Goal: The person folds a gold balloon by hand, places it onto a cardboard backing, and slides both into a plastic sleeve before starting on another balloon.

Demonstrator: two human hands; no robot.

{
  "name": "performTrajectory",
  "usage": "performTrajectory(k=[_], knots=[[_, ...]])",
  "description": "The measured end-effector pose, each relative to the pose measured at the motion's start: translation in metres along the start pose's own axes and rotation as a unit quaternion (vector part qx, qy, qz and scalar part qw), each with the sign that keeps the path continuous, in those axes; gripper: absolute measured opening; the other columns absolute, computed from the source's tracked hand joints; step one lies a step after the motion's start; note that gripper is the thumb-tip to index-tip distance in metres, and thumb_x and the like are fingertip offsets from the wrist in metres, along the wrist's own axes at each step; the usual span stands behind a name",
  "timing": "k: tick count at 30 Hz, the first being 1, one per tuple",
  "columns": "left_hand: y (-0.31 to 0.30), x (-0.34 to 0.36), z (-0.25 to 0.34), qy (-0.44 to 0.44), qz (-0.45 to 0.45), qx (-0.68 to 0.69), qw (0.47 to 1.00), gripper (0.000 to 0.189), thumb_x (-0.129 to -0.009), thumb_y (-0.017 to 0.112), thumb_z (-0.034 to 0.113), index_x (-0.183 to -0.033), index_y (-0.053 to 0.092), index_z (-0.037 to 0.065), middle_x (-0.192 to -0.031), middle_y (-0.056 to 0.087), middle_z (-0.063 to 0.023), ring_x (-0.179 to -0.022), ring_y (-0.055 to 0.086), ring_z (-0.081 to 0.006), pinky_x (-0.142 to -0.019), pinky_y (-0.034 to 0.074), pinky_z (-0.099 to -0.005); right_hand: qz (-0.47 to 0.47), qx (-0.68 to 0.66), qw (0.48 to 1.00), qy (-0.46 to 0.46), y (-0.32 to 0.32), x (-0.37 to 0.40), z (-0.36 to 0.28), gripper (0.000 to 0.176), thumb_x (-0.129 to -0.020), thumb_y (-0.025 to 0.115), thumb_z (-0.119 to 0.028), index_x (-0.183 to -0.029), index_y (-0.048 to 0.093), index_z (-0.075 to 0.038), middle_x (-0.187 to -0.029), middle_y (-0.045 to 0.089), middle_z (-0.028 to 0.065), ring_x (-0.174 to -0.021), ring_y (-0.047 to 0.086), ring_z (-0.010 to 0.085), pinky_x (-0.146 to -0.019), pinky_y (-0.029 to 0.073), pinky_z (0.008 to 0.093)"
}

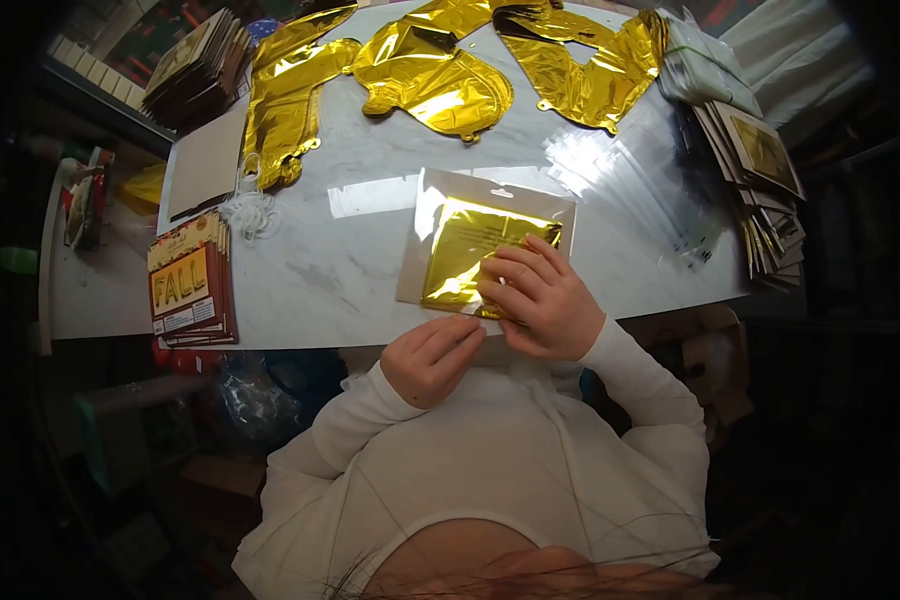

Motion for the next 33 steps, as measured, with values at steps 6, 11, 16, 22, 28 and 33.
performTrajectory(k=[6,11,16,22,28,33], knots=[[-0.034,0.009,-0.006,-0.01,-0.073,0.105,0.992,0.038,-0.078,0.084,0.005,-0.115,0.077,0.001,-0.118,0.074,-0.0151,-0.1,0.075,-0.0303,-0.082,0.062,-0.0339,-0.049,-0.105,0.99,-0.084,0.019,-0.017,-0.017,0.053,-0.1,0.068,-0.031,-0.149,0.057,-0.014,-0.161,0.048,0.0119,-0.152,0.041,0.0324,-0.127,0.031,0.0528],[-0.025,-0.004,-0.052,-0.111,-0.148,-0.133,0.974,0.07,-0.094,0.073,0.029,-0.154,0.049,0.001,-0.163,0.042,-0.0231,-0.151,0.043,-0.039,-0.119,0.04,-0.0536,-0.066,-0.048,0.991,-0.11,0.034,-0.028,-0.018,0.052,-0.105,0.062,-0.035,-0.153,0.054,-0.016,-0.167,0.041,0.0092,-0.156,0.035,0.031,-0.129,0.027,0.0504],[-0.001,0.014,-0.066,-0.159,-0.22,-0.133,0.953,0.083,-0.098,0.066,0.043,-0.164,0.034,0.002,-0.171,0.027,-0.0232,-0.16,0.024,-0.0386,-0.127,0.02,-0.059,-0.071,0.015,0.996,-0.046,0.018,-0.03,-0.001,0.056,-0.104,0.062,-0.038,-0.158,0.05,-0.028,-0.17,0.037,0.0064,-0.158,0.034,0.0308,-0.128,0.026,0.0553],[0.006,0.011,-0.054,-0.204,-0.18,-0.156,0.95,0.084,-0.098,0.066,0.042,-0.163,0.034,-0.001,-0.17,0.028,-0.0266,-0.159,0.025,-0.0436,-0.126,0.023,-0.0558,-0.059,0.008,0.997,-0.041,0.0,-0.037,0.01,0.048,-0.1,0.068,-0.034,-0.146,0.063,-0.025,-0.158,0.052,0.0099,-0.145,0.05,0.0329,-0.12,0.038,0.0541],[-0.001,-0.002,-0.047,-0.209,-0.155,-0.144,0.955,0.082,-0.095,0.072,0.044,-0.158,0.043,0.001,-0.166,0.035,-0.0271,-0.15,0.038,-0.0428,-0.119,0.032,-0.0538,0.066,-0.013,0.998,0.018,-0.013,-0.149,0.037,0.027,-0.097,0.072,-0.027,-0.122,0.076,-0.018,-0.109,0.072,0.0074,-0.095,0.067,0.0308,-0.089,0.054,0.0455],[-0.016,0.006,-0.054,-0.189,-0.104,-0.027,0.976,0.082,-0.086,0.082,0.038,-0.155,0.05,0.008,-0.164,0.041,-0.0231,-0.144,0.044,-0.0424,-0.116,0.037,-0.0502,0.151,0.066,0.986,-0.019,0.034,-0.235,0.067,0.04,-0.101,0.068,-0.03,-0.14,0.066,-0.022,-0.124,0.065,0.0139,-0.111,0.064,0.0332,-0.093,0.055,0.0432]])
Point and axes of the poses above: each hand's wrist, its own x-axis away from the middle knuckle, its own y-axis out of the palm, z = x × y, the point moved 8 cm from there along -x, towards the middle knuckle
